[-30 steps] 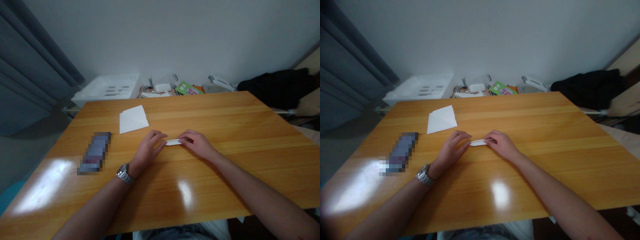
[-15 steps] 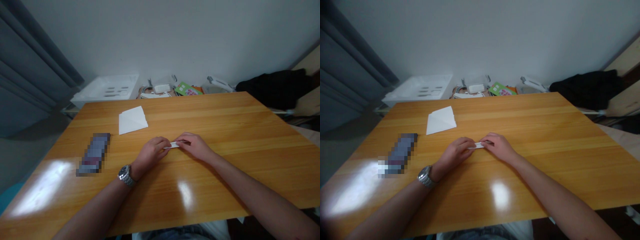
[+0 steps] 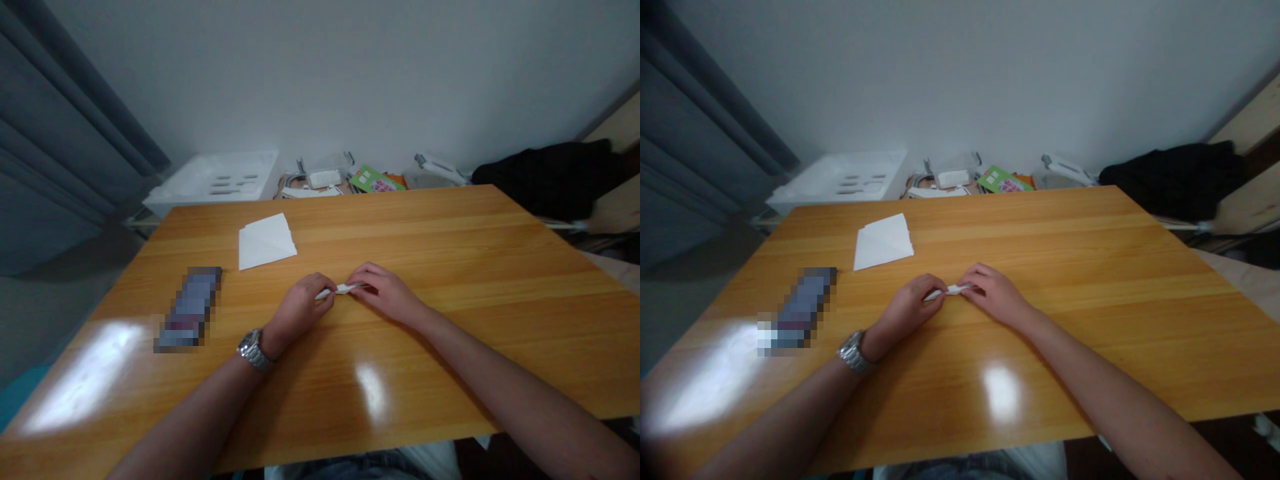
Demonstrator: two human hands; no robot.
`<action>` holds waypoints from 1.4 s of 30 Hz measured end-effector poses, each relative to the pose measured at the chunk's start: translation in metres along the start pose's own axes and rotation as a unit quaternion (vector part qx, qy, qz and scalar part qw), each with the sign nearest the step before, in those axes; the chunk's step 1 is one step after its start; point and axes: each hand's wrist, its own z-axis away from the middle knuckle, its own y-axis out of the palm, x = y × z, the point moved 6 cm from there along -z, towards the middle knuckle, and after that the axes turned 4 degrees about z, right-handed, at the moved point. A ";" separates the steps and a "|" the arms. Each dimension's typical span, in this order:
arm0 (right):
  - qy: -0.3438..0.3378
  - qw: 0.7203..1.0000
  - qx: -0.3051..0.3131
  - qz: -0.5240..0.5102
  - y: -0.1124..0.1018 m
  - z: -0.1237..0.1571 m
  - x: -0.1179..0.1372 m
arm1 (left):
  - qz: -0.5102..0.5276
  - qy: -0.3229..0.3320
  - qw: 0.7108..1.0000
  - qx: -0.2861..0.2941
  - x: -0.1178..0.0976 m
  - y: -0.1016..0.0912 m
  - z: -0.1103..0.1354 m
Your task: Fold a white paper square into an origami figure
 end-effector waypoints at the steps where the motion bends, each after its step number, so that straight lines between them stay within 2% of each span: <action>1: 0.002 1.000 -0.001 0.008 0.000 0.000 0.000 | -0.011 0.001 1.000 -0.003 0.000 0.000 0.000; 9: 0.026 0.999 -0.012 0.028 0.003 -0.002 -0.002 | -0.034 -0.003 0.999 -0.016 -0.002 -0.002 -0.003; 19: 0.008 1.000 -0.008 0.024 0.006 -0.002 0.003 | -0.019 -0.033 0.999 -0.018 0.004 0.000 -0.003; 31: -0.006 0.997 -0.004 0.076 0.011 -0.004 0.003 | -0.066 0.024 0.998 -0.004 -0.002 0.002 -0.005; 42: -0.012 0.996 -0.003 0.091 0.015 -0.004 0.003 | -0.087 0.030 0.996 0.001 -0.005 0.004 -0.006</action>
